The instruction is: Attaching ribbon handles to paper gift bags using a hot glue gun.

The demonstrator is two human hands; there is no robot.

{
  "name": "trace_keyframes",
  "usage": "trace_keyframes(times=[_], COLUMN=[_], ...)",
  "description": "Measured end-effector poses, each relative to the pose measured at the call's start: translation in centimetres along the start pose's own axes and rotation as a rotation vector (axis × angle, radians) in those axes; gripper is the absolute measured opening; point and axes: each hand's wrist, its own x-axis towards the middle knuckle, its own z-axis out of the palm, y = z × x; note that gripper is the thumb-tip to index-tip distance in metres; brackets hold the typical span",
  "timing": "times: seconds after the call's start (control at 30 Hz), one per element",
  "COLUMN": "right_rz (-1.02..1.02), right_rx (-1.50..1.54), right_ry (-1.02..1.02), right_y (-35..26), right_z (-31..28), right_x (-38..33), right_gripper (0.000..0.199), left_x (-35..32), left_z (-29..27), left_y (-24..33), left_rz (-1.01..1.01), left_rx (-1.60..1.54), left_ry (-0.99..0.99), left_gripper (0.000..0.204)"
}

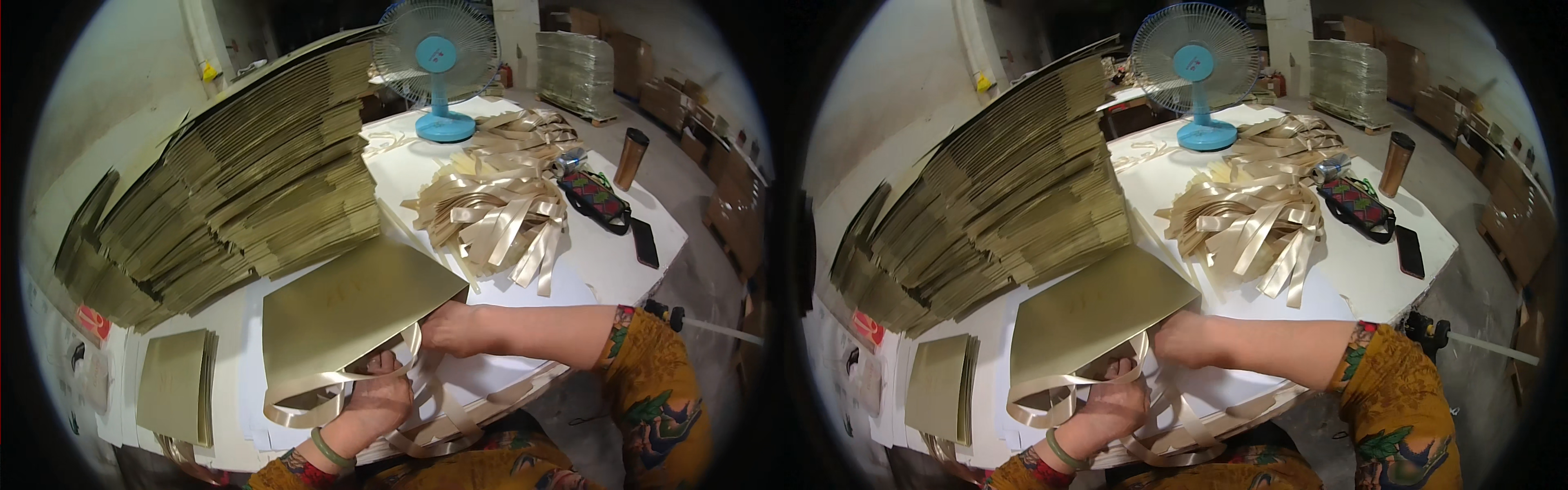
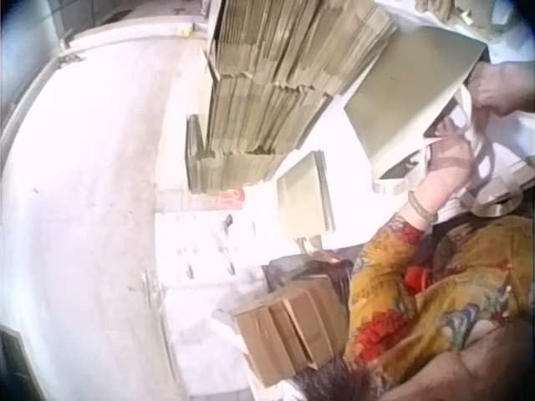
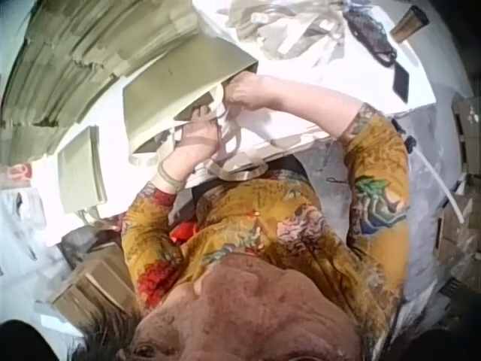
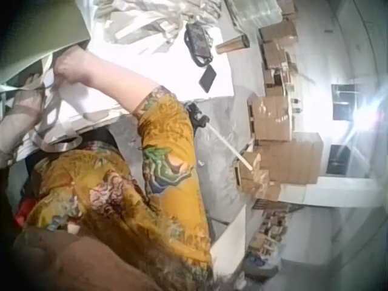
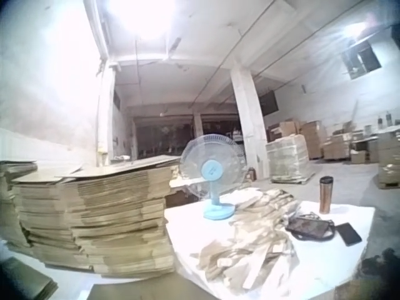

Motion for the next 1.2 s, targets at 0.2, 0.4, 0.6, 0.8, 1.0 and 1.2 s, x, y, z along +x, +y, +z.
trace_keyframes(times=[0.2, 0.4, 0.6, 0.8, 1.0, 1.2], right_rz=[-0.014, -0.101, -0.375, -0.328, -0.327, -0.239], right_rx=[-0.163, -0.168, -0.345, -0.700, -0.541, -0.478], right_ry=[-0.427, -0.510, -0.279, -0.029, -0.179, -0.232], right_y=[2.2, 1.0, 0.9, -1.2, -4.4, -4.8], right_z=[0.1, -4.8, -5.7, -4.1, -3.0, -1.0], right_x=[1.4, 1.7, -0.9, -2.9, -4.1, -4.7], right_gripper=[0.014, 0.011, 0.005, 0.014, 0.018, 0.017], left_x=[0.1, 0.3, 0.4, 0.4, 0.3, -3.3], left_z=[-0.3, 2.7, 1.6, 2.6, 0.5, -3.4], left_y=[0.8, 1.1, 1.1, 2.4, 1.4, -0.5], left_rz=[0.087, -0.018, 0.181, -0.225, -0.266, -0.320], left_rx=[0.070, 0.070, 0.317, -0.022, -0.244, -0.386], left_ry=[0.084, -0.128, -0.098, -0.060, -0.051, 0.062], left_gripper=[0.045, 0.047, 0.039, 0.042, 0.046, 0.057])
